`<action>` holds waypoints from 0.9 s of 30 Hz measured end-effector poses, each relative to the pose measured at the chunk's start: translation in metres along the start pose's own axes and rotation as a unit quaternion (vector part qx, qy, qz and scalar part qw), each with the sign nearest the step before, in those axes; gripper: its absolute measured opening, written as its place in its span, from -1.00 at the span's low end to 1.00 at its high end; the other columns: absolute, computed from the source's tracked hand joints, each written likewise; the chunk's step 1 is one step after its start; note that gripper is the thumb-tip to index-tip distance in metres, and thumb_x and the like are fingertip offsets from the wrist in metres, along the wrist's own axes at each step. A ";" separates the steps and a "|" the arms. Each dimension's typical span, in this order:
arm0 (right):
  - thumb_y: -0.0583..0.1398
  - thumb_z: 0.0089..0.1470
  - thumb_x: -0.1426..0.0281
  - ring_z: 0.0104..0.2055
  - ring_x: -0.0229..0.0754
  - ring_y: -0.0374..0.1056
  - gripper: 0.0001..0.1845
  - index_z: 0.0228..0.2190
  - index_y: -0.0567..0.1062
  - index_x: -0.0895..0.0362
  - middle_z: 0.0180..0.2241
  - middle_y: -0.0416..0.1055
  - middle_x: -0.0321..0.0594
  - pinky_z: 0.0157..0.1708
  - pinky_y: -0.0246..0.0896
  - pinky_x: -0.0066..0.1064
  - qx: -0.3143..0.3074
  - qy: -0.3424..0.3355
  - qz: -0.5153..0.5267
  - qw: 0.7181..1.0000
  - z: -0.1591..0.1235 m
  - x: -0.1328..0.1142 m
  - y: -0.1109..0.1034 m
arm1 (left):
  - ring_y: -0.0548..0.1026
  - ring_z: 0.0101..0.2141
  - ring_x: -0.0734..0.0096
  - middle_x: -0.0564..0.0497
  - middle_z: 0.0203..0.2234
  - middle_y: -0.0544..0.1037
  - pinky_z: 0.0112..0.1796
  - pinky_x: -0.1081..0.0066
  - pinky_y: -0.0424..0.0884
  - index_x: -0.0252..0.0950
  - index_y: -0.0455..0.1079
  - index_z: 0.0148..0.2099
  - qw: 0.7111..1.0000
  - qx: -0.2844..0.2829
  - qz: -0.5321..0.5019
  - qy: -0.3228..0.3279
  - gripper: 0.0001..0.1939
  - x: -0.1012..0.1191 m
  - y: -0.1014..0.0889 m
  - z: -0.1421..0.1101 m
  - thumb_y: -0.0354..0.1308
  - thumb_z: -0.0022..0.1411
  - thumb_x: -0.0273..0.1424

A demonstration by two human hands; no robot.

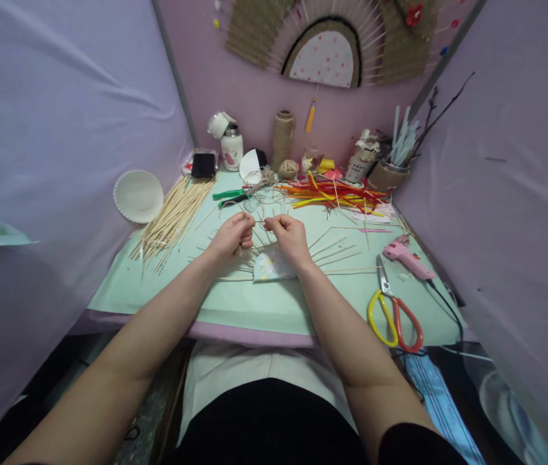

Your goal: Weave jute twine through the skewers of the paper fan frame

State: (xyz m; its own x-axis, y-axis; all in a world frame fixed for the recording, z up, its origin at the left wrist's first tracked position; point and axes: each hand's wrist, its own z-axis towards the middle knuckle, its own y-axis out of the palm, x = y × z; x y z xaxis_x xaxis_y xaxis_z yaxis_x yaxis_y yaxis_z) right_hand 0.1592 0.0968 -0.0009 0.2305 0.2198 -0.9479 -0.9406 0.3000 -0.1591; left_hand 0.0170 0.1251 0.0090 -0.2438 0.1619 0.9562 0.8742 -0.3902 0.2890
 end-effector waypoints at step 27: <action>0.35 -0.21 0.24 -0.51 -0.34 0.18 -0.74 -0.52 0.45 0.12 -0.54 0.35 -0.36 -0.46 0.08 -0.45 -0.054 0.039 0.121 0.990 0.001 0.008 0.004 | 0.24 -0.59 0.53 0.15 -0.66 0.29 -0.51 0.47 0.16 -0.29 0.34 -0.44 0.940 0.088 0.286 0.165 -0.76 -0.009 -0.010 0.003 0.13 0.12 -0.22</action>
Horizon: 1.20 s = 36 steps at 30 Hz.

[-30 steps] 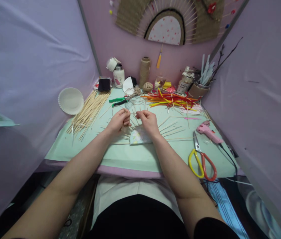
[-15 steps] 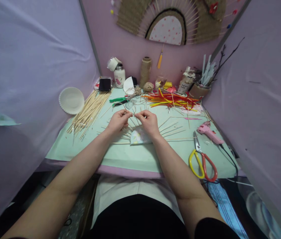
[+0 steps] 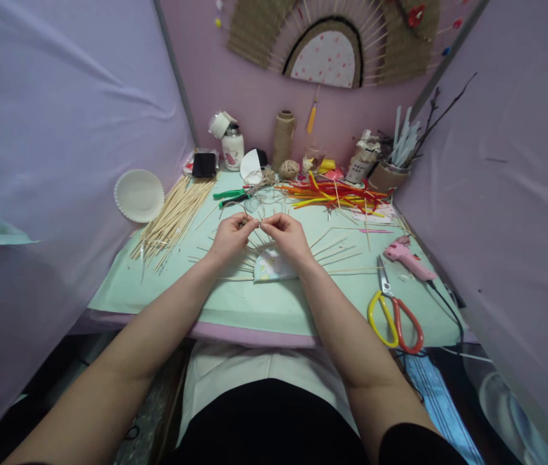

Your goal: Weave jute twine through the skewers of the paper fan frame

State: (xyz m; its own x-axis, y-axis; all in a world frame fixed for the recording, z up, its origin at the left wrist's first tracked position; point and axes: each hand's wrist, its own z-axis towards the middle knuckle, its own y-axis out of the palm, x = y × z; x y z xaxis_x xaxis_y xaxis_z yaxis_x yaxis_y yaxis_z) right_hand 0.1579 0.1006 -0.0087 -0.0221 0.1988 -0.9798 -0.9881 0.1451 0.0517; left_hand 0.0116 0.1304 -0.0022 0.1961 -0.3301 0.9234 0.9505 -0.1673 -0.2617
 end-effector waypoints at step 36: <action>0.04 0.01 -0.13 -0.54 -0.29 0.14 -0.44 -0.62 0.33 0.09 -0.61 0.25 -0.30 -0.54 0.01 -0.43 -0.001 0.057 -0.005 0.998 -0.002 -0.013 0.002 | 0.10 -0.68 0.65 0.22 -0.70 0.13 -0.62 0.56 0.12 -0.29 0.25 -0.40 0.964 -0.046 -0.241 -0.106 -0.74 0.003 0.006 0.000 0.19 0.11 -0.22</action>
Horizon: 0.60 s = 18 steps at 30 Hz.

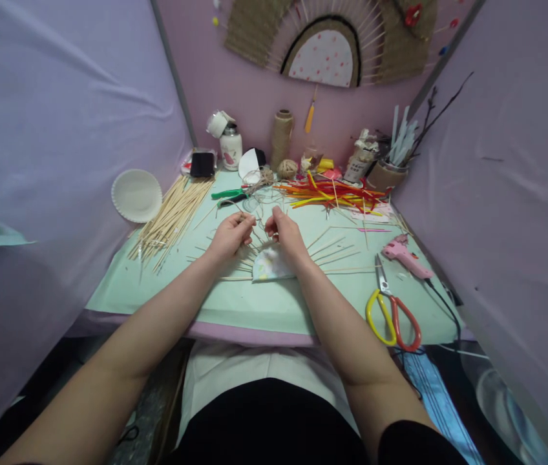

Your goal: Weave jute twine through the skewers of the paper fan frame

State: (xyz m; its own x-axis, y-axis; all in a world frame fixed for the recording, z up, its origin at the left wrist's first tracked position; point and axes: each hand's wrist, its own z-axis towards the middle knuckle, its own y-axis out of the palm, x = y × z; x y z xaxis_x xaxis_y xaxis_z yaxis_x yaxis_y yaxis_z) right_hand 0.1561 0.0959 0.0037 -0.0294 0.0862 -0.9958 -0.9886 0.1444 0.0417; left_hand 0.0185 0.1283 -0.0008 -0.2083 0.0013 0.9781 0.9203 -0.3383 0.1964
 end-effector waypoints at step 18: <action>0.05 -0.05 -0.23 -0.58 -0.28 0.19 -0.32 -0.67 0.40 0.14 -0.67 0.33 -0.22 -0.54 0.06 -0.42 -0.022 0.012 -0.050 0.998 -0.003 0.008 0.005 | 0.27 -0.54 0.53 0.12 -0.56 0.34 -0.47 0.49 0.20 -0.27 0.28 -0.42 0.959 0.057 0.247 0.125 -0.76 -0.005 -0.004 -0.002 0.09 0.17 -0.22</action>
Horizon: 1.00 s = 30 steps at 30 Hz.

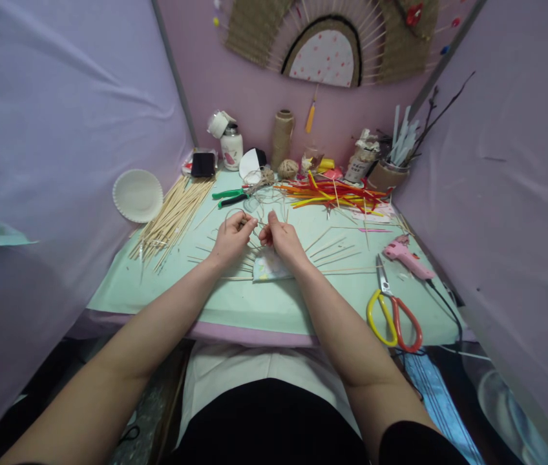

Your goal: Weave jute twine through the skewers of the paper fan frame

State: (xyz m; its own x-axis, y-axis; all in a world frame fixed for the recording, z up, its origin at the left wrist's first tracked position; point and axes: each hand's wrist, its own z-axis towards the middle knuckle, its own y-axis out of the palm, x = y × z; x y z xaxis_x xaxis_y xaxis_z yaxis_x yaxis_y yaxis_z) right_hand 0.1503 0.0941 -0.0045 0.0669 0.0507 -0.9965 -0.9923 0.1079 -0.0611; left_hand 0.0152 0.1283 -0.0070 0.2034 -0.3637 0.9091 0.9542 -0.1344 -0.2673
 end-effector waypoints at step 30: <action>0.30 -0.11 0.29 -0.47 -0.31 0.19 -0.81 -0.52 0.47 0.16 -0.52 0.35 -0.31 -0.40 0.07 -0.42 0.043 -0.055 0.016 0.997 0.000 -0.002 0.001 | 0.25 -0.61 0.55 0.15 -0.68 0.25 -0.52 0.46 0.16 -0.28 0.32 -0.45 0.997 -0.007 -0.054 -0.051 -0.79 0.008 -0.002 -0.003 0.12 0.14 -0.26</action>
